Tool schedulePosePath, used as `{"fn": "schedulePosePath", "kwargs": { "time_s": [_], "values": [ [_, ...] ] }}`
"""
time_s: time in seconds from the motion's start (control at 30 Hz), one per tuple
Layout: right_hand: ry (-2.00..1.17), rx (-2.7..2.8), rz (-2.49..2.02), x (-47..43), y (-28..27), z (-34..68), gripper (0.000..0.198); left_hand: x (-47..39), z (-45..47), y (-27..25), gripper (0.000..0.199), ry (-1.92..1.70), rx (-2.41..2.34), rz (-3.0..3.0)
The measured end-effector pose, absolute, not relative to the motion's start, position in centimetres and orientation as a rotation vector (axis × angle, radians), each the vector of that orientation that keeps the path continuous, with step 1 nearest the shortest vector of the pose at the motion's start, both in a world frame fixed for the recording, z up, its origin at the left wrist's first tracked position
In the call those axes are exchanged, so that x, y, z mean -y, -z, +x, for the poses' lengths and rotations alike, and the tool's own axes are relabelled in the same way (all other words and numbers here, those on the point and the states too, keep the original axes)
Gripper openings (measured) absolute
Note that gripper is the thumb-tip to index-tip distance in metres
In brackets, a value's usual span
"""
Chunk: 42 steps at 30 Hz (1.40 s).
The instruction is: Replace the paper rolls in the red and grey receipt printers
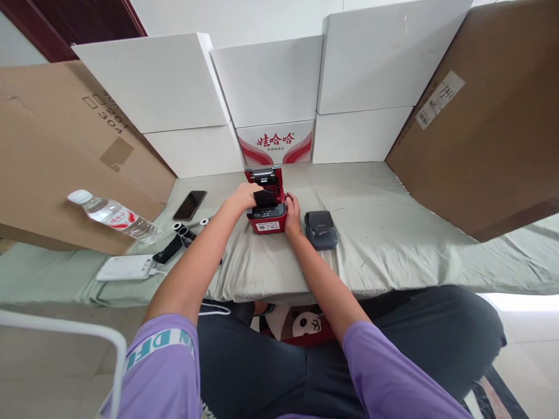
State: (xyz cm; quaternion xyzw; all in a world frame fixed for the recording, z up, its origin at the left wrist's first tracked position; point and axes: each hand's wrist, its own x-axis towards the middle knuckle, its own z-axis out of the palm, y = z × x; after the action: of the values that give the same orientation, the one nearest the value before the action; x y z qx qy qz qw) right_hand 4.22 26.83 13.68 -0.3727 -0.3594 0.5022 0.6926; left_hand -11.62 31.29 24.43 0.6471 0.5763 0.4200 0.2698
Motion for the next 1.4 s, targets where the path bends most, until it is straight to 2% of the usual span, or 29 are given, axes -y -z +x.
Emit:
{"fn": "schedulePosePath", "kwargs": {
  "time_s": [0.1, 0.13, 0.23, 0.3, 0.47, 0.6, 0.8, 0.93, 1.4],
  "values": [
    [-1.131, 0.797, -0.833, -26.9, -13.7, 4.2, 0.042, -28.8, -13.1, -26.1, 0.011, -0.755, -1.547, 1.94],
    [-1.134, 0.791, -0.834, -27.0, -13.6, 4.1, 0.042, -27.8, -13.7, -26.6, 0.007, -0.781, -1.534, 1.918],
    [-1.137, 0.776, -0.831, -27.2, -13.4, 4.0, 0.043, -25.1, -14.9, -27.6, 0.023, -0.962, -1.48, 1.857],
    [-1.14, 0.776, -0.827, -27.2, -13.3, 3.9, 0.043, -24.1, -15.0, -27.7, 0.027, -0.952, -1.442, 1.95],
    [-1.131, 0.777, -0.829, -27.2, -13.4, 3.9, 0.043, -24.5, -13.3, -28.0, 0.011, -1.008, -1.311, 2.132],
    [-1.129, 0.79, -0.842, -27.1, -13.5, 4.0, 0.042, -25.8, -12.6, -28.6, 0.019, -1.192, -1.276, 2.081],
    [-1.129, 0.786, -0.84, -27.1, -13.5, 4.1, 0.04, -26.8, -12.4, -28.5, 0.022, -1.078, -1.375, 2.074],
    [-1.133, 0.804, -0.83, -27.1, -13.5, 4.1, 0.039, -26.5, -12.0, -28.2, 0.025, -1.16, -1.395, 1.97],
    [-1.1, 0.791, -0.853, -27.1, -13.2, 3.9, 0.042, -28.7, -11.2, -28.0, 0.02, -1.227, -1.455, 1.993]
  ]
}}
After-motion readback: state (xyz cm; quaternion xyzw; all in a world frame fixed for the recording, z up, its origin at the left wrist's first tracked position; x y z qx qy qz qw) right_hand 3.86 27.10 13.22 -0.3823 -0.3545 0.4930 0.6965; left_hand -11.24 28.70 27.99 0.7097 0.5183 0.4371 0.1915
